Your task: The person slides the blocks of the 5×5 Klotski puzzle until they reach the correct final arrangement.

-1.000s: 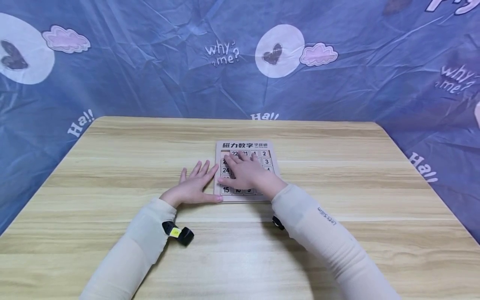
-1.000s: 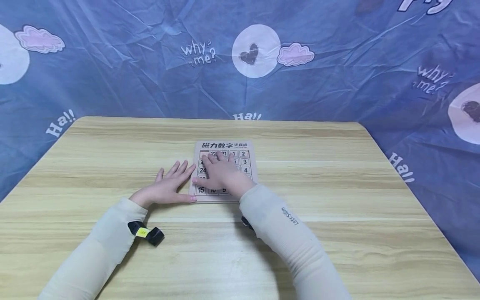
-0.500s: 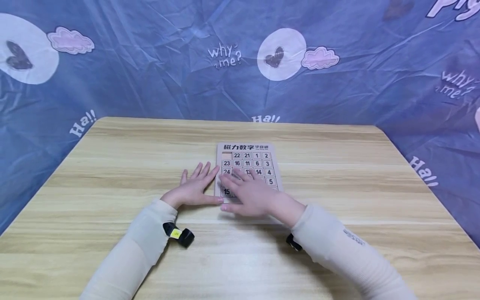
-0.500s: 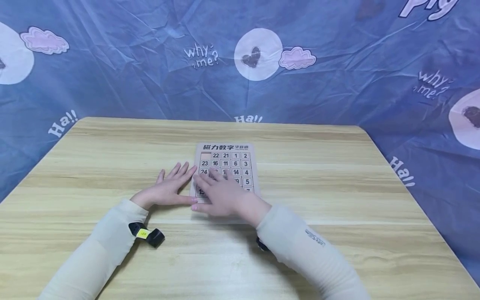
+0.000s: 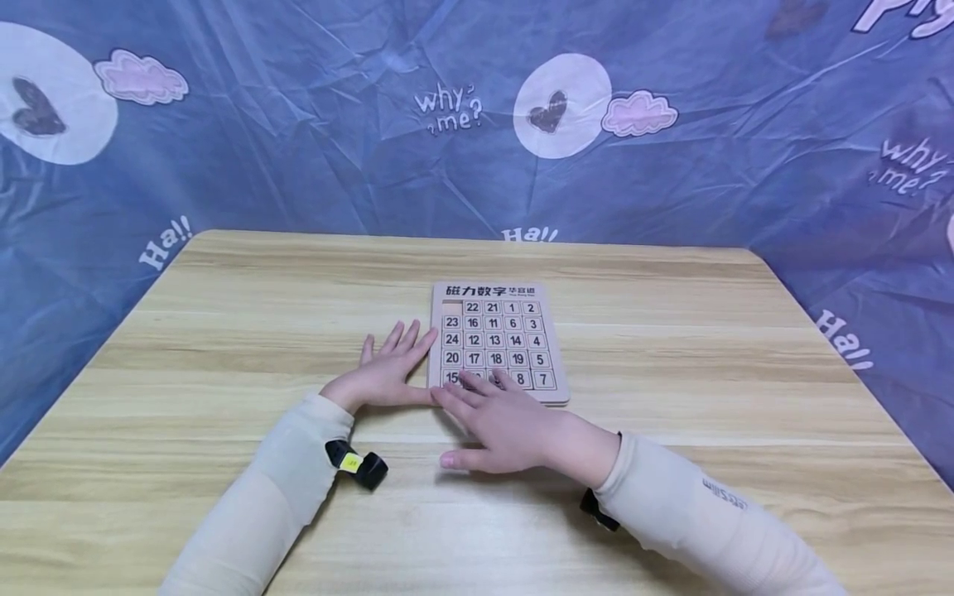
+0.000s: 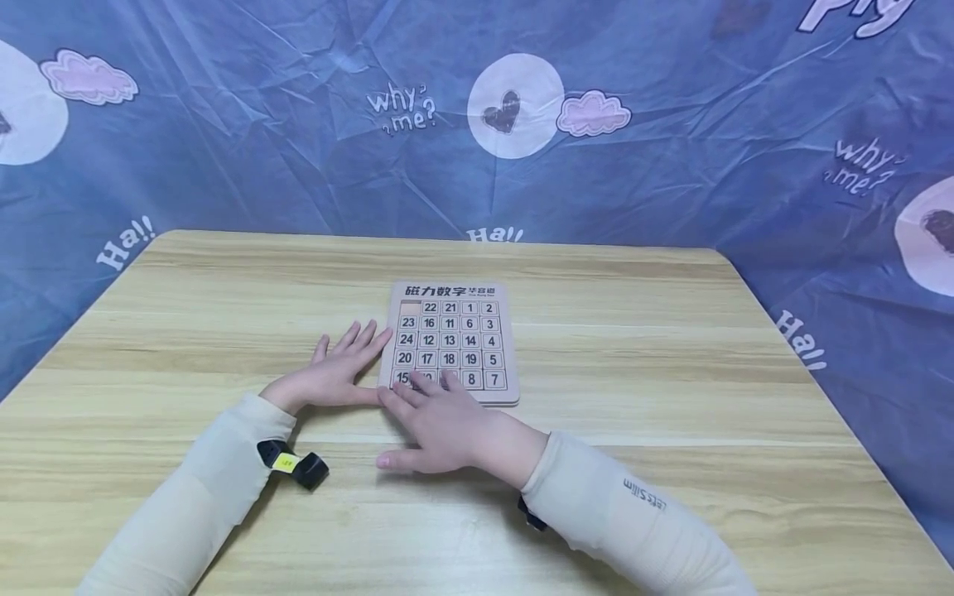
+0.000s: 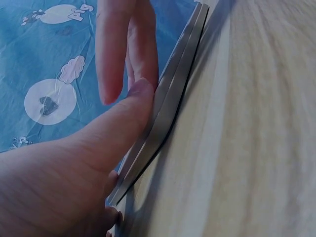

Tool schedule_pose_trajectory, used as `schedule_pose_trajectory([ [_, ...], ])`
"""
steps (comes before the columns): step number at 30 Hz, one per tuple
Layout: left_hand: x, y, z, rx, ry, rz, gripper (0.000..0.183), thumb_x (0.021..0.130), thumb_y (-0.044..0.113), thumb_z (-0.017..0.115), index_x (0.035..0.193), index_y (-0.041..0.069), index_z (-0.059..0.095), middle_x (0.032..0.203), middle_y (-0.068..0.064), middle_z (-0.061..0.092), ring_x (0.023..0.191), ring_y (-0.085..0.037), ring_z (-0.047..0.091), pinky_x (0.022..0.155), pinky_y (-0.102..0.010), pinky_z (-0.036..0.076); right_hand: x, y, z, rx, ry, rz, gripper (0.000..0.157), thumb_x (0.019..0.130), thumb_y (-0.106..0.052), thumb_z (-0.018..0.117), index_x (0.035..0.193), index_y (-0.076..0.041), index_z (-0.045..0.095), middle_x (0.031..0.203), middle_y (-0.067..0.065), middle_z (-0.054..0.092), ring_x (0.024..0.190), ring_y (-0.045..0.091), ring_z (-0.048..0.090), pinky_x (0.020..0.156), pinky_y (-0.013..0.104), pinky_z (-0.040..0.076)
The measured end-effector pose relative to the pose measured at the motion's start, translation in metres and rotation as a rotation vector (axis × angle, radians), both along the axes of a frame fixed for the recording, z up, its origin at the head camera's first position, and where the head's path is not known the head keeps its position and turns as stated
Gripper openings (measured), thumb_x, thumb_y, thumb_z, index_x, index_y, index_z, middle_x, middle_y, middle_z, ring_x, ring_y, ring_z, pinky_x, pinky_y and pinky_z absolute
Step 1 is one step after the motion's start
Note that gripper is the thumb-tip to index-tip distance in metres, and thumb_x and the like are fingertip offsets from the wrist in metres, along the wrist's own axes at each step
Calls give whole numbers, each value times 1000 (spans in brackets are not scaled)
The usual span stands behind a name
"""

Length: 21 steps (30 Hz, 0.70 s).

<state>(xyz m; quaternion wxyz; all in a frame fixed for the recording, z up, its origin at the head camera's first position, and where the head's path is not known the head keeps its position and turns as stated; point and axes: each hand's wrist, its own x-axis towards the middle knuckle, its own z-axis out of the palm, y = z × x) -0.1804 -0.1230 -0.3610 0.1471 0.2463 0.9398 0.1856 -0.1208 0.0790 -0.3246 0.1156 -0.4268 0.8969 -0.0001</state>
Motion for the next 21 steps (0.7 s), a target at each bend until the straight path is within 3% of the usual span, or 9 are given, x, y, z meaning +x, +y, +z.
schedule_pose_trajectory([
  [13,-1,0,0,18,-1,-8,96,70,63,52,140,17,4,141,-16,-3,126,-32,-10,91,-57,-13,-16,-9,-1,70,32,-63,81,80,-66,29,139,-12,16,140,8,18,127,28,10,97,54,8],
  [21,-1,0,-2,17,-9,-2,98,69,66,50,140,17,4,141,-15,-4,126,-32,-11,91,-56,-14,-10,18,3,14,2,-98,78,81,-63,31,139,-15,14,141,8,16,127,28,9,97,54,6],
])
